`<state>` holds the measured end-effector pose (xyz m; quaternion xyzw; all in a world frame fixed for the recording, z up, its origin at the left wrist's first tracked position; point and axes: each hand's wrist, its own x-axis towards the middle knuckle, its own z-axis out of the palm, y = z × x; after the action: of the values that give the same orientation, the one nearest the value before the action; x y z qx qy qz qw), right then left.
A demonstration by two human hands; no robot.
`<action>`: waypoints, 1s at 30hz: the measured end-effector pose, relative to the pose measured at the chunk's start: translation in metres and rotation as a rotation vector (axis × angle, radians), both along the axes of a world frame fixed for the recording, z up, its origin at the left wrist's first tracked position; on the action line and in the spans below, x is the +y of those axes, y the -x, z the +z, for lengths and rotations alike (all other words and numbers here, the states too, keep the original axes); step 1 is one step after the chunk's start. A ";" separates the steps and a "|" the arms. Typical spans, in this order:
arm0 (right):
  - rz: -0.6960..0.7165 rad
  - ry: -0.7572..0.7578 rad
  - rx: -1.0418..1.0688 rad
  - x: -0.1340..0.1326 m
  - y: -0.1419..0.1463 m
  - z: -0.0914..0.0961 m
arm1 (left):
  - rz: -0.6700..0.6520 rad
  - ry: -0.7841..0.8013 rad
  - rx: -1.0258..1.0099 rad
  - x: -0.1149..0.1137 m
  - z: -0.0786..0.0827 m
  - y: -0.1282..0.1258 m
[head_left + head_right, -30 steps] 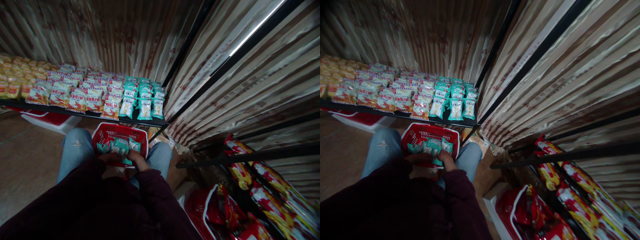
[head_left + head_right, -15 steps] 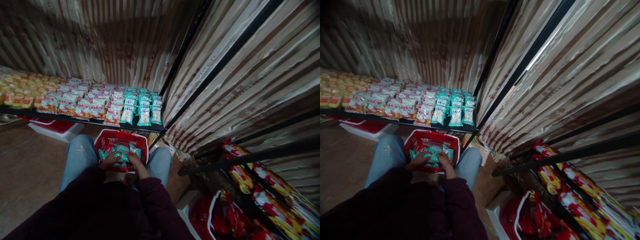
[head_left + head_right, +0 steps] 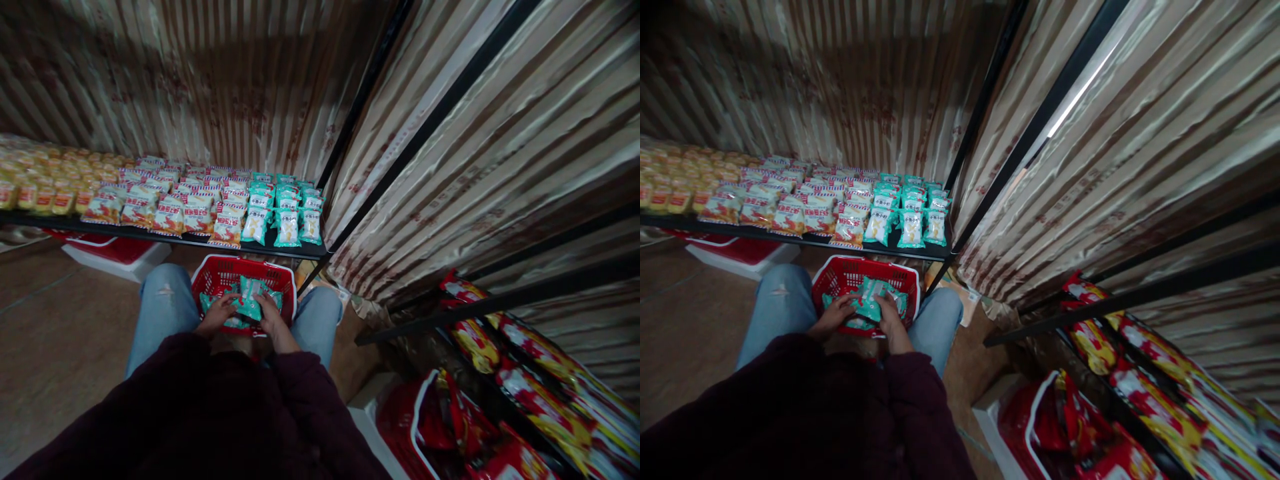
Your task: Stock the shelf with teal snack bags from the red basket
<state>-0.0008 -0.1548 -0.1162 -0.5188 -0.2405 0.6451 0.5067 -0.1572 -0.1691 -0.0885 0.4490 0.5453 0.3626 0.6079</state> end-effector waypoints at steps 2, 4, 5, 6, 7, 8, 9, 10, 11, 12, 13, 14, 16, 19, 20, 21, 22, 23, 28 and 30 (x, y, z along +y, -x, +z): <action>-0.040 0.003 0.023 0.000 0.001 0.006 | 0.012 0.008 -0.008 0.000 -0.002 0.000; -0.048 -0.014 0.046 0.000 0.002 0.011 | 0.031 0.018 -0.003 0.000 -0.005 -0.001; -0.043 -0.025 0.056 -0.001 0.003 0.014 | 0.042 0.027 -0.001 0.001 -0.007 -0.001; -0.033 -0.036 0.065 -0.001 0.004 0.017 | 0.052 0.039 0.001 0.001 -0.009 -0.001; -0.020 -0.047 0.072 -0.002 0.005 0.019 | 0.057 0.056 0.004 0.003 -0.010 -0.001; -0.007 -0.056 0.078 -0.003 0.005 0.021 | 0.058 0.076 0.009 0.004 -0.012 -0.002; 0.005 -0.064 0.082 -0.003 0.006 0.023 | 0.057 0.096 0.014 0.005 -0.013 -0.002; 0.017 -0.070 0.086 -0.004 0.006 0.024 | 0.054 0.114 0.020 0.006 -0.014 -0.002; 0.027 -0.074 0.090 -0.004 0.006 0.025 | 0.052 0.127 0.024 0.007 -0.015 -0.002; 0.037 -0.077 0.094 -0.004 0.006 0.025 | 0.051 0.135 0.028 0.008 -0.015 -0.002; 0.048 -0.080 0.097 -0.004 0.006 0.025 | 0.050 0.137 0.032 0.008 -0.016 -0.002; 0.058 -0.082 0.100 -0.004 0.006 0.025 | 0.047 0.139 0.032 0.008 -0.016 -0.002; 0.075 -0.086 0.100 -0.003 0.005 0.024 | 0.045 0.148 0.019 0.008 -0.014 -0.002; 0.092 -0.087 0.084 -0.002 0.006 0.021 | 0.043 0.141 0.018 0.008 -0.011 -0.002; 0.097 -0.086 0.075 -0.001 0.006 0.020 | 0.030 0.132 0.028 0.008 -0.010 -0.002; 0.098 -0.084 0.064 -0.001 0.006 0.019 | 0.012 0.120 0.041 0.008 -0.010 -0.002; 0.096 -0.081 0.050 -0.001 0.007 0.018 | -0.006 0.103 0.058 0.009 -0.009 -0.002; 0.088 -0.077 0.033 0.000 0.007 0.016 | -0.016 0.080 0.080 0.009 -0.009 -0.002; 0.015 -0.046 -0.093 0.001 0.008 0.006 | 0.073 -0.137 0.382 0.009 -0.011 0.003; 0.025 -0.044 -0.116 0.000 0.009 0.004 | 0.077 -0.275 0.555 0.007 -0.011 0.005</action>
<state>-0.0096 -0.1544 -0.1123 -0.5409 -0.2902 0.6148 0.4952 -0.1618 -0.1623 -0.0995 0.5877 0.6530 0.3193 0.3553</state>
